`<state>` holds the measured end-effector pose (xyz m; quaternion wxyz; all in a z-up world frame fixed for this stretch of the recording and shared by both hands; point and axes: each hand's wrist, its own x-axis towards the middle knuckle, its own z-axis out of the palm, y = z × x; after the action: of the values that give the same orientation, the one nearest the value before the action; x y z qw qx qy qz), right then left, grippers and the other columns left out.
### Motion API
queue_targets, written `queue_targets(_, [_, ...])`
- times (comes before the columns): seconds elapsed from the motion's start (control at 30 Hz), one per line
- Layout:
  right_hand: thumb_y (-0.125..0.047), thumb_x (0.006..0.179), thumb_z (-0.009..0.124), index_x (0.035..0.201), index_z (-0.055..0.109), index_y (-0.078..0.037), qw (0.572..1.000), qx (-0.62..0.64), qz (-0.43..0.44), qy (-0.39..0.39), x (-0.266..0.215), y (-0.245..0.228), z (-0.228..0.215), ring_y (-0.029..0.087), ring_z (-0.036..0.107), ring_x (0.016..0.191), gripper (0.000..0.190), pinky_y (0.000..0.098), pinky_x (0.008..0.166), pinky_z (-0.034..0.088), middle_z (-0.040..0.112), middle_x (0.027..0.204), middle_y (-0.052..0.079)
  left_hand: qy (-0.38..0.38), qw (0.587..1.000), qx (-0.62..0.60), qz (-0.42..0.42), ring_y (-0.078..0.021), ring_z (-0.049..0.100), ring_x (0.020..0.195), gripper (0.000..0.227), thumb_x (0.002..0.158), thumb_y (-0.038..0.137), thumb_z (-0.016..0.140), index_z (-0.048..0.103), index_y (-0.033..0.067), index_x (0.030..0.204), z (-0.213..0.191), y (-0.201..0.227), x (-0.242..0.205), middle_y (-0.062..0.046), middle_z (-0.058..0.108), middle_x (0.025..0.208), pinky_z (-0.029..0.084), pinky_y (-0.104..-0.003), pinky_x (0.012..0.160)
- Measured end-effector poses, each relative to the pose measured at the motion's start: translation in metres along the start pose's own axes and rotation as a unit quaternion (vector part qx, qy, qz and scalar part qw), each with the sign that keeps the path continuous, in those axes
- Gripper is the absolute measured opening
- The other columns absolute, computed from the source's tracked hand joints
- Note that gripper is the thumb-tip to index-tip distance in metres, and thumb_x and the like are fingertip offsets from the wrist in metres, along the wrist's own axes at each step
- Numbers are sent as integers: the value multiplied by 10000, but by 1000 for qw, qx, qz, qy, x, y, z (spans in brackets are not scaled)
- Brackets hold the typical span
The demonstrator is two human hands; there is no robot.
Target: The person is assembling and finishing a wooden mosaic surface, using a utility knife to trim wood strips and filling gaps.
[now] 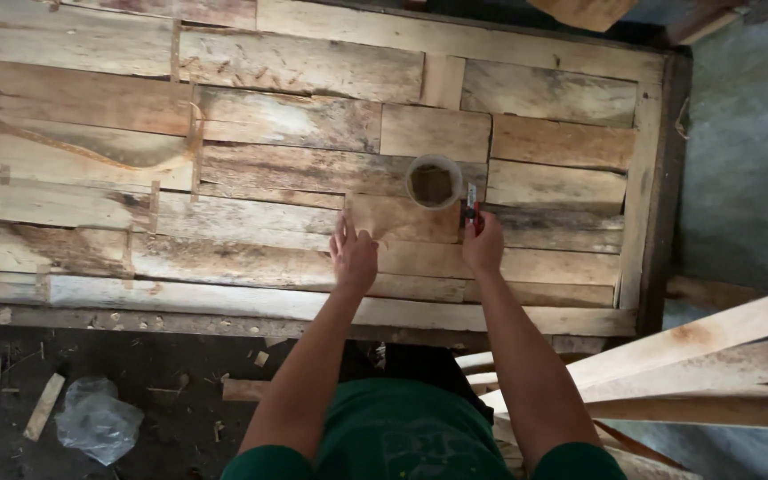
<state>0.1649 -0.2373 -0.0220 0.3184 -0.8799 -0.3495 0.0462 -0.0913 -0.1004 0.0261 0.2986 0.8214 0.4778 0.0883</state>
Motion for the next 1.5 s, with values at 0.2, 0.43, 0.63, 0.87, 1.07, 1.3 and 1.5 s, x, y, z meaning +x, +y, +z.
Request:
queue_targets(0.2, [-220,988,726,1136,657,-43,996,5,82,-47,4,-7,-3,367,648,929,241,487,824,512,680,985,180,61,993,82,57,-392,313,1502,215,941,164,661,607,3,1073,41,-12,-13,-263,308,1639,331,-560,1152])
queue_targets(0.43, [-157,908,696,1233,613,-12,997,44,56,-23,3,-23,-14,379,638,955,365,483,839,518,649,1077,207,54,996,38,58,-403,332,1494,228,920,155,681,589,-9,1050,28,-5,-8,-274,369,1593,356,-531,1150])
queue_targets(0.63, [-115,961,657,1269,673,-77,997,-49,35,-47,6,-19,-17,436,598,1080,311,512,918,492,650,1134,226,61,996,-40,46,-397,430,1413,148,909,138,702,614,30,955,22,-9,3,-231,434,1571,425,-540,1059])
queue_targets(0.87, [-174,984,693,1138,635,-30,997,46,50,45,4,-54,-41,363,636,978,219,462,852,514,661,1062,184,125,968,-218,5,-365,704,915,103,937,133,714,650,52,945,-26,33,8,-177,725,1003,557,-472,754])
queue_targets(1.07, [-196,961,723,1255,662,-54,949,247,-26,-193,-4,-126,-75,142,606,853,332,325,720,524,640,994,93,30,948,-316,15,-324,747,761,113,941,138,703,637,47,937,-30,75,10,-146,735,816,558,-423,646])
queue_targets(1.3, [-165,988,690,1150,709,-35,933,274,-49,-229,-7,-127,-76,124,721,934,209,294,791,586,724,1049,73,-12,965,-256,49,-352,717,769,133,922,157,730,678,38,950,-25,92,4,-168,729,817,538,-438,647])
queue_targets(1.5, [-147,991,684,1120,735,-33,963,215,-38,-158,8,-121,-93,142,653,768,180,298,707,537,726,886,79,-6,951,-308,34,-256,721,704,140,926,176,735,718,39,946,-7,92,2,-130,731,780,553,-381,644])
